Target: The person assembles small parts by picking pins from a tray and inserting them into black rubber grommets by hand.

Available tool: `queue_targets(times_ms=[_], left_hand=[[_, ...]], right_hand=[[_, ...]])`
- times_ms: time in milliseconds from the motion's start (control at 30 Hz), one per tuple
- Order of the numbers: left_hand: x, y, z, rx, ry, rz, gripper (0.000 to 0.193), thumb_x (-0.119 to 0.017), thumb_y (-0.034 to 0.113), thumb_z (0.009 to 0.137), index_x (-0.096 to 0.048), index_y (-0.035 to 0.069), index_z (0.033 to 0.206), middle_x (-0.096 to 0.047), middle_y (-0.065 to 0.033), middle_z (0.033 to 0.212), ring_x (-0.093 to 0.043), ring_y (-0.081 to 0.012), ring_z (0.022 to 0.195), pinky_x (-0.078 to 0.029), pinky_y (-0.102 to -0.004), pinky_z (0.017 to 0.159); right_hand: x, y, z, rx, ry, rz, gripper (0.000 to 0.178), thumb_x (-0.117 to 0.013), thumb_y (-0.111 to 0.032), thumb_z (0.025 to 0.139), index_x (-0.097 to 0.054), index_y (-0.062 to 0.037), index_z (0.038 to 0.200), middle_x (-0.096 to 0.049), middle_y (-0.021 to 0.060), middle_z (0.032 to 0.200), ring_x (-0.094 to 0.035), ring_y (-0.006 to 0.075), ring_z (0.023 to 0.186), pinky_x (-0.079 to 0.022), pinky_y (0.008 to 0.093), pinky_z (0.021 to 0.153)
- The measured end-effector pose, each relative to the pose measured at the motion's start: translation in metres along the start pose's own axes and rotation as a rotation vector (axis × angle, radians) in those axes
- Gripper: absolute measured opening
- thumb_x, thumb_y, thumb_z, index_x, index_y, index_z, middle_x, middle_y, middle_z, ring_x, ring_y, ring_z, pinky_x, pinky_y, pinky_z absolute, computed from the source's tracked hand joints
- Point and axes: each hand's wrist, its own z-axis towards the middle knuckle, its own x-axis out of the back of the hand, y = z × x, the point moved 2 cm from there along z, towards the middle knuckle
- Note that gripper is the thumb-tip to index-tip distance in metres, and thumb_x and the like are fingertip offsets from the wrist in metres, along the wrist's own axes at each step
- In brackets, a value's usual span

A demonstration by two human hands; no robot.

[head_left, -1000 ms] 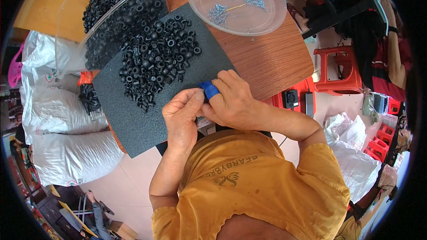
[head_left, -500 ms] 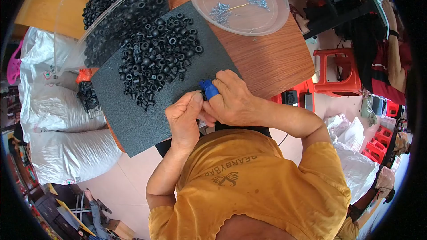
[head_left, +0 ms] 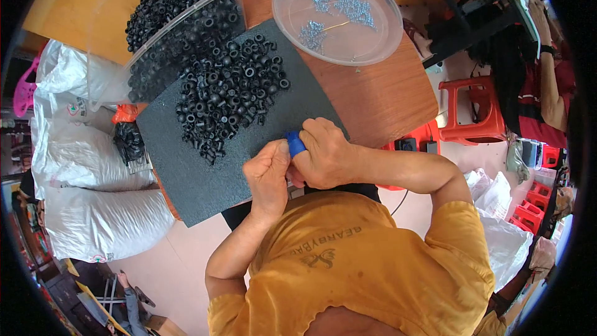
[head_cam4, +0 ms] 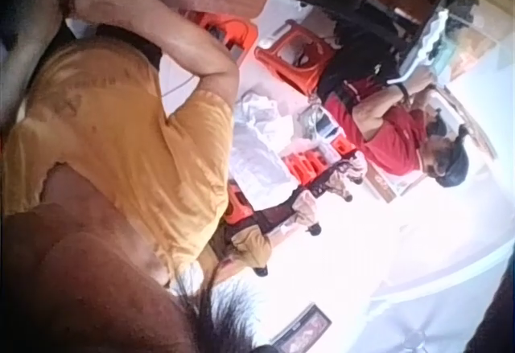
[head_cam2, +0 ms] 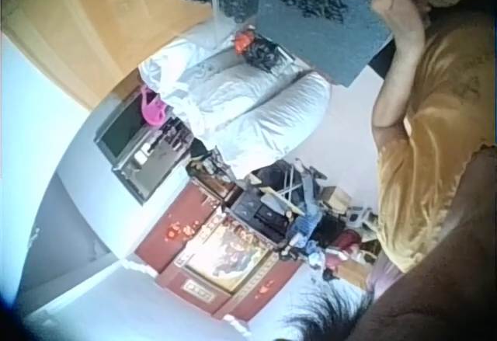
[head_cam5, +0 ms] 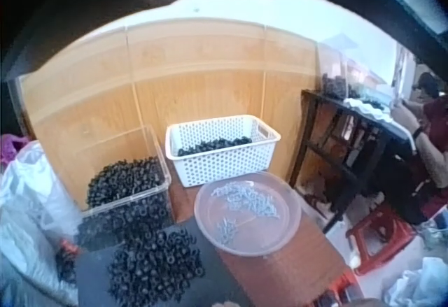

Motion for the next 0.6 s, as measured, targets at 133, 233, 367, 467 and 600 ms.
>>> queue_targets(times_ms=[133,233,367,467,600], left_hand=[[-0.001,0.001,0.003,0.077,-0.082,0.012,0.028,-0.048,0.019,0.096,-0.060,-0.005,0.089,-0.059,-0.0048,0.067,-0.053,-0.0080,0.050,-0.044,-0.0207,0.044],[-0.003,0.015,0.004,-0.100,0.004,0.348,0.019,-0.054,0.014,0.092,-0.061,-0.004,0.092,-0.060,-0.0062,0.067,-0.055,-0.0130,0.052,-0.045,-0.0232,0.047],[-0.011,0.041,0.028,-1.127,0.113,1.197,0.020,-0.060,0.002,0.074,-0.062,-0.002,0.094,-0.060,-0.0105,0.077,-0.056,-0.0240,0.067,-0.046,-0.0312,0.056],[-0.023,0.047,0.054,-1.309,0.047,1.429,0.021,-0.058,0.002,0.073,-0.061,-0.003,0.093,-0.058,-0.0127,0.086,-0.054,-0.0240,0.073,-0.047,-0.0357,0.064],[-0.023,0.035,0.071,-1.360,-0.045,1.694,0.021,-0.054,0.008,0.075,-0.059,-0.004,0.091,-0.055,-0.0152,0.086,-0.050,-0.0262,0.075,-0.046,-0.0437,0.077]], right_hand=[[0.003,0.011,-0.004,-0.013,0.039,0.029,0.026,-0.064,-0.014,0.055,-0.039,-0.0065,0.056,-0.039,0.0082,0.056,-0.040,0.0225,0.051,-0.031,0.0346,0.042],[0.014,0.028,-0.001,-0.071,0.110,0.014,0.029,-0.070,-0.012,0.064,-0.041,-0.0060,0.061,-0.041,0.0086,0.058,-0.042,0.0248,0.051,-0.033,0.0357,0.042],[0.052,0.067,0.021,-0.206,0.188,-0.216,0.032,-0.074,-0.014,0.068,-0.043,-0.0062,0.066,-0.044,0.0109,0.061,-0.048,0.0285,0.053,-0.036,0.0385,0.044],[0.073,0.120,0.043,-0.341,0.321,-0.261,0.026,-0.070,-0.018,0.070,-0.050,-0.0048,0.060,-0.047,0.0124,0.055,-0.050,0.0305,0.051,-0.039,0.0422,0.044],[0.103,0.188,0.082,-0.371,0.330,-0.455,0.035,-0.066,-0.028,0.078,-0.056,0.0021,0.064,-0.050,0.0189,0.054,-0.054,0.0313,0.048,-0.042,0.0377,0.048]])
